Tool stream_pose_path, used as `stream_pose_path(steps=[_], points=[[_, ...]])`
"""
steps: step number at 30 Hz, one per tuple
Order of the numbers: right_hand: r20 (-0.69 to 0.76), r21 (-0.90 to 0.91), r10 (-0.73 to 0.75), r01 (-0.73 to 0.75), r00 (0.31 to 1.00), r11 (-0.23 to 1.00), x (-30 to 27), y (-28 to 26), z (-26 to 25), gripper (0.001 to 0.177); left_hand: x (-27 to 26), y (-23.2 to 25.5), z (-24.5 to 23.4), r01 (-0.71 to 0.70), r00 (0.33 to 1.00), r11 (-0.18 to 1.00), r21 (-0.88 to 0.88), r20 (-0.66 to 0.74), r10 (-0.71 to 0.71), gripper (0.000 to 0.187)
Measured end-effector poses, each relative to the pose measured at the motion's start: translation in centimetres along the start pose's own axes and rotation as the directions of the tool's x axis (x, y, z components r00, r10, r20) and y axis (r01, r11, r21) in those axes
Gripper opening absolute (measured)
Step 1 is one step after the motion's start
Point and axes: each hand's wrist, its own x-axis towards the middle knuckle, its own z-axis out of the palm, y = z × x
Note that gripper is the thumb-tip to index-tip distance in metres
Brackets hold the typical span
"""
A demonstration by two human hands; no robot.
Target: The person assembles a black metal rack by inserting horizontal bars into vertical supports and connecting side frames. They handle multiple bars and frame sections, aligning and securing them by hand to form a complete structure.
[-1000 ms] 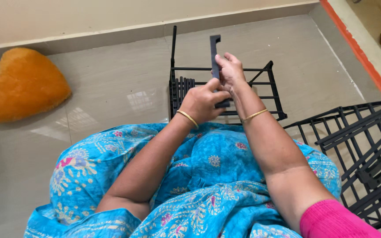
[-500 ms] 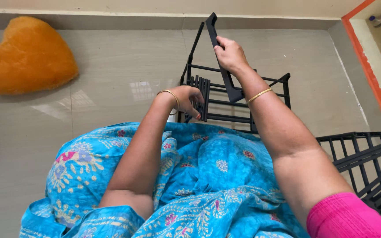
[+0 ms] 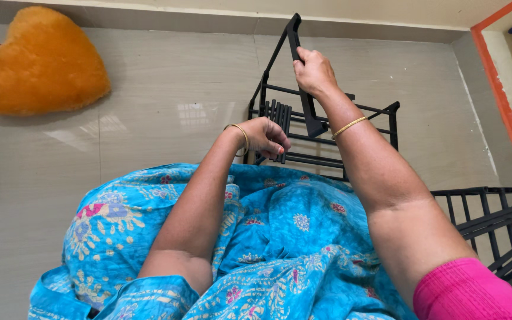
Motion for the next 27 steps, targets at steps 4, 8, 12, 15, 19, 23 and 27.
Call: stream_pose_path(steps=[4,8,12,15,19,23,27], points=[[-0.010,-0.006,-0.023,0.023,1.000,1.000,0.2,-0.8,-0.4,0.035,0.4,-0.4,-0.3,-0.003,1.000,1.000,-0.023,0.013,0.003,0.020],[0.089,-0.102,0.015,-0.006,0.996,0.995,-0.1,-1.8,-0.3,0.028,0.5,-0.7,-0.2,-0.015,1.000,1.000,-0.019,0.012,0.015,0.019],[0.129,-0.051,0.008,-0.002,0.992,0.999,-0.5,-2.7,0.6,0.031,0.3,-0.6,-0.2,-0.004,1.000,1.000,-0.014,0.008,0.005,0.019],[0.106,-0.050,-0.012,0.018,0.994,0.999,-0.4,-2.8,1.5,0.034,0.1,-0.5,-0.3,-0.001,1.000,0.998,-0.065,0.013,0.002,0.020],[0.092,-0.087,0.018,-0.010,0.996,0.996,-0.1,-2.2,3.4,0.042,-0.1,-1.4,-0.5,-0.042,0.998,0.993,-0.111,0.034,0.046,0.025],[0.089,-0.088,0.017,-0.009,0.996,0.996,0.0,-2.0,4.2,0.052,-0.2,-2.0,-0.8,-0.054,0.998,0.981,-0.186,0.027,0.060,0.023],[0.041,-0.048,-0.021,0.023,0.999,0.999,-0.7,-1.7,4.4,0.053,0.2,-2.9,-0.7,-0.068,0.996,0.975,-0.213,0.035,0.077,0.023]])
